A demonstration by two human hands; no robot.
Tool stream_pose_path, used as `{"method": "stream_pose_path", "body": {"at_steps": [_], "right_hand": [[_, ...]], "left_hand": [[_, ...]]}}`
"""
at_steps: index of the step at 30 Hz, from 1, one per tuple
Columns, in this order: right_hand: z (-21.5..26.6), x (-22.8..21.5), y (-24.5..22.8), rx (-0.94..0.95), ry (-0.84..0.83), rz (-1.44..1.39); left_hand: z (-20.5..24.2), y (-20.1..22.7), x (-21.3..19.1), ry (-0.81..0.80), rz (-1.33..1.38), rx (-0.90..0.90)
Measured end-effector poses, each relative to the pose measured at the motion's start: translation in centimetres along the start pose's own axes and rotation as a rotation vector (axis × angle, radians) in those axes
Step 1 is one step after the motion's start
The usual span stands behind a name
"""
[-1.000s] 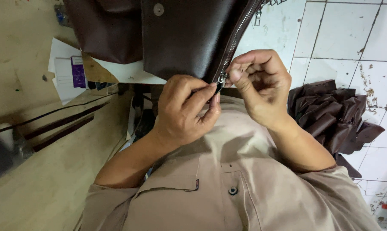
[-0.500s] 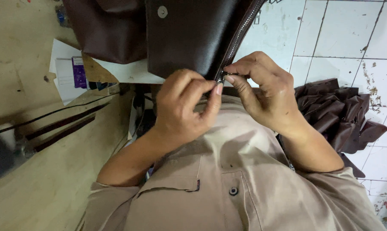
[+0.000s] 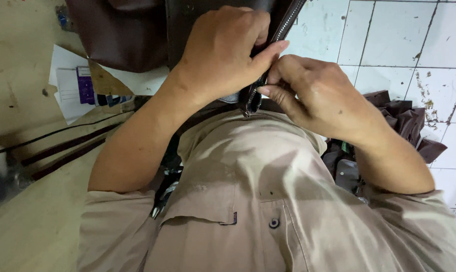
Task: Attaching metal zipper sliders to the zipper tape of leather bags
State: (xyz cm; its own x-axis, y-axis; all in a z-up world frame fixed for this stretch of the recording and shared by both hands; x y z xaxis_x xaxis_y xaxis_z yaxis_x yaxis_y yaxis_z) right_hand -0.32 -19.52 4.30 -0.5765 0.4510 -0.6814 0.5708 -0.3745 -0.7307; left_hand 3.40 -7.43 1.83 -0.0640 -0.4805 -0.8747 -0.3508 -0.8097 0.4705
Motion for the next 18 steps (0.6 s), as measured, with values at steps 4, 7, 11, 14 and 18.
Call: {"method": "stream_pose_path", "body": {"at_steps": [4,7,11,14,18], "right_hand": [[-0.7,1.3,0.2,-0.053,-0.171,0.241],[-1.2,0.7,-0.8,-0.249,-0.169,0.237],[-1.8,-0.1,-1.9,-0.347,-0.225,0.117],[-1.7,0.1,-2.5,-0.4,-0.302,0.005],[-1.9,1.0,-1.7,-0.357,-0.382,-0.013]], "left_hand": [[0.0,0.0,0.2,-0.013,0.007,0.083],[-0.2,-0.1,0.5,-0.004,0.042,0.112],[-0.2,-0.1,1.4,0.027,0.001,0.151],[0.3,0.4,1.2,0.138,-0.005,0.223],[1.4,1.2,-0.2,0.179,-0.009,0.247]]}}
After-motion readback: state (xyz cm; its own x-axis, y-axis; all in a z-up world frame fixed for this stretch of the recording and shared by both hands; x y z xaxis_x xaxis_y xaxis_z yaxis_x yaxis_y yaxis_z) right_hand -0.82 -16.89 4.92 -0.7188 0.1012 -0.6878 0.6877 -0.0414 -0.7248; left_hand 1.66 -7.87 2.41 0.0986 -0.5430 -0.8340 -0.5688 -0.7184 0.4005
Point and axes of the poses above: each hand's wrist, its own z-axis away from the middle knuckle, its own x-axis out of the palm, y = z × x, the point moved 8 cm from there along -z, towards the middle knuckle, and after that the axes turned 2 degrees about -z, right-handed, at the moved point
